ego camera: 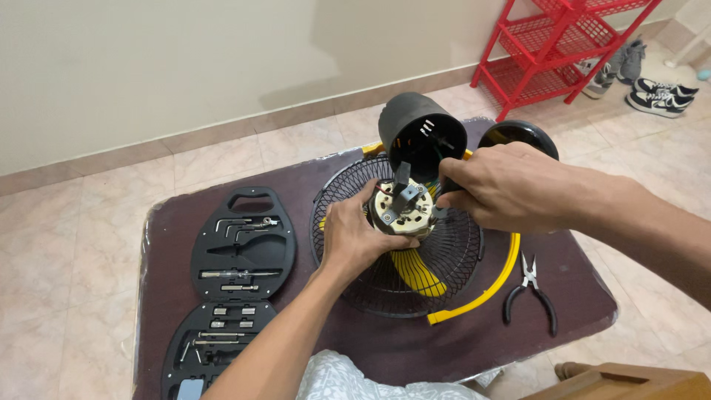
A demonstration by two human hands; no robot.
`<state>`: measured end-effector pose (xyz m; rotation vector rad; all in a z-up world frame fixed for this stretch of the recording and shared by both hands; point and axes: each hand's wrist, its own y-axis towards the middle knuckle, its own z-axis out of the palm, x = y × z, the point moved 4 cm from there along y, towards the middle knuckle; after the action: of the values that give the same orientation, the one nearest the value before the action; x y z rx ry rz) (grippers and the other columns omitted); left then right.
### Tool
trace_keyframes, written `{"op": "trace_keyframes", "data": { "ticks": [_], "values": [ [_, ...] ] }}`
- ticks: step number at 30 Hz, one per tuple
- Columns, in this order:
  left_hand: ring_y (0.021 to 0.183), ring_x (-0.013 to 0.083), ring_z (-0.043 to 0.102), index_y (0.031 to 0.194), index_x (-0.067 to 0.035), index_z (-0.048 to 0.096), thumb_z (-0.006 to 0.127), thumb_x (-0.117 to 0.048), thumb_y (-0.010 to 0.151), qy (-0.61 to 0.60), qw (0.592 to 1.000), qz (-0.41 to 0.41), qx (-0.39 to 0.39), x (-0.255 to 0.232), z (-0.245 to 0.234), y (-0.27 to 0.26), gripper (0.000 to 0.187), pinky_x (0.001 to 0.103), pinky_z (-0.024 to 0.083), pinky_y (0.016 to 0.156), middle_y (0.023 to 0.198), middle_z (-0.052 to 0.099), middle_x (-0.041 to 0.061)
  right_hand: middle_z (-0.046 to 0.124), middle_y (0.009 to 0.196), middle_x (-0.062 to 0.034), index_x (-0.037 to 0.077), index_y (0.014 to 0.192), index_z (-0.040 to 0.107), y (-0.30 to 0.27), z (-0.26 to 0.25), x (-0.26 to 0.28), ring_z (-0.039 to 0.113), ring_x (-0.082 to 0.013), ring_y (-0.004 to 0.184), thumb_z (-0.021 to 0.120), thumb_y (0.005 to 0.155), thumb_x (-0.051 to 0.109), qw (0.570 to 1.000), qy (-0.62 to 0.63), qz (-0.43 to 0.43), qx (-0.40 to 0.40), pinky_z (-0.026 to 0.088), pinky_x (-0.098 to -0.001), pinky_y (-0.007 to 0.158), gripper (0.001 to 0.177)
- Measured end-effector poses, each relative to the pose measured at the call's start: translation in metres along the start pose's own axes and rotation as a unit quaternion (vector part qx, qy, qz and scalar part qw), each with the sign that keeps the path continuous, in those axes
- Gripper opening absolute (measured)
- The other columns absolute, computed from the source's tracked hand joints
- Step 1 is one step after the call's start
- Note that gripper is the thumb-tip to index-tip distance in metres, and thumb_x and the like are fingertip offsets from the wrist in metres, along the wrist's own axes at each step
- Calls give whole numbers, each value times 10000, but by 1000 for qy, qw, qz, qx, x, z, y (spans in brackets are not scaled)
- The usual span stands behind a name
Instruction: The person uses pliers to remove a pin from the fan motor housing, then uses a screwdriver to tighten screws on the motor assembly. The fan remains disassembled on the table throughout the clip.
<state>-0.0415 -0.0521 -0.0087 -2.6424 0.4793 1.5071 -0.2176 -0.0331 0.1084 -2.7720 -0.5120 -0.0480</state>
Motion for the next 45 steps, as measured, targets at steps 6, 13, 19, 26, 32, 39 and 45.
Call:
{"op": "trace_keyframes", "data": {
  "ticks": [6, 13, 19, 26, 32, 39, 45],
  "values": [
    [928, 196, 791, 1335, -17, 646, 959, -369, 470, -4, 1000, 11, 12, -2, -1, 0, 984, 340, 590, 902, 1005, 814, 90, 657, 618, -168, 85, 1046, 587, -10, -4, 4, 677, -359, 642, 567, 983, 452, 999, -1, 50, 20, 505, -486, 646, 373],
    [1084, 218, 760, 1455, 53, 479, 960, -439, 511, -57, 997, 48, 20, 18, 4, 0, 1169, 335, 563, 1003, 1176, 762, 153, 650, 655, -141, 70, 1081, 658, -21, -15, 12, 626, -253, 602, 571, 995, 400, 965, 245, 95, -21, 509, -413, 568, 352],
    [1309, 279, 603, 1468, 37, 487, 986, -424, 521, -60, 993, 73, 68, 37, 3, 11, 1165, 383, 426, 1124, 1392, 631, 221, 668, 725, -126, 131, 1182, 623, 3, 5, 24, 670, -266, 697, 537, 981, 469, 979, 186, 88, -12, 514, -441, 649, 403],
    [1280, 271, 652, 1483, -11, 494, 969, -441, 530, -72, 991, 84, 71, 40, 3, 13, 1149, 375, 456, 1122, 1353, 678, 198, 669, 758, -165, 113, 1119, 625, 10, 2, 32, 672, -334, 730, 565, 954, 462, 992, 109, 43, -36, 510, -489, 667, 390],
    [1169, 273, 705, 1498, -56, 478, 961, -466, 471, -56, 995, 41, 78, 39, 2, 10, 1207, 378, 496, 1058, 1217, 737, 166, 672, 698, -158, 127, 1117, 612, 13, -8, 46, 680, -342, 659, 568, 957, 441, 994, 88, 70, 1, 521, -488, 626, 355],
    [1133, 266, 724, 1487, -91, 514, 957, -443, 467, -55, 996, 45, 58, 39, 5, 10, 1166, 375, 520, 1028, 1179, 760, 140, 693, 715, -147, 125, 1172, 579, 13, -10, 55, 697, -333, 681, 545, 998, 393, 995, 2, 84, 48, 535, -468, 646, 322],
    [1133, 274, 720, 1478, -63, 512, 967, -421, 469, -54, 996, 54, 44, 41, 6, 11, 1163, 370, 515, 1034, 1190, 749, 156, 695, 714, -143, 145, 1158, 598, 15, -11, 53, 702, -333, 675, 576, 961, 403, 997, 6, 77, 30, 545, -479, 633, 325]
  ]
}}
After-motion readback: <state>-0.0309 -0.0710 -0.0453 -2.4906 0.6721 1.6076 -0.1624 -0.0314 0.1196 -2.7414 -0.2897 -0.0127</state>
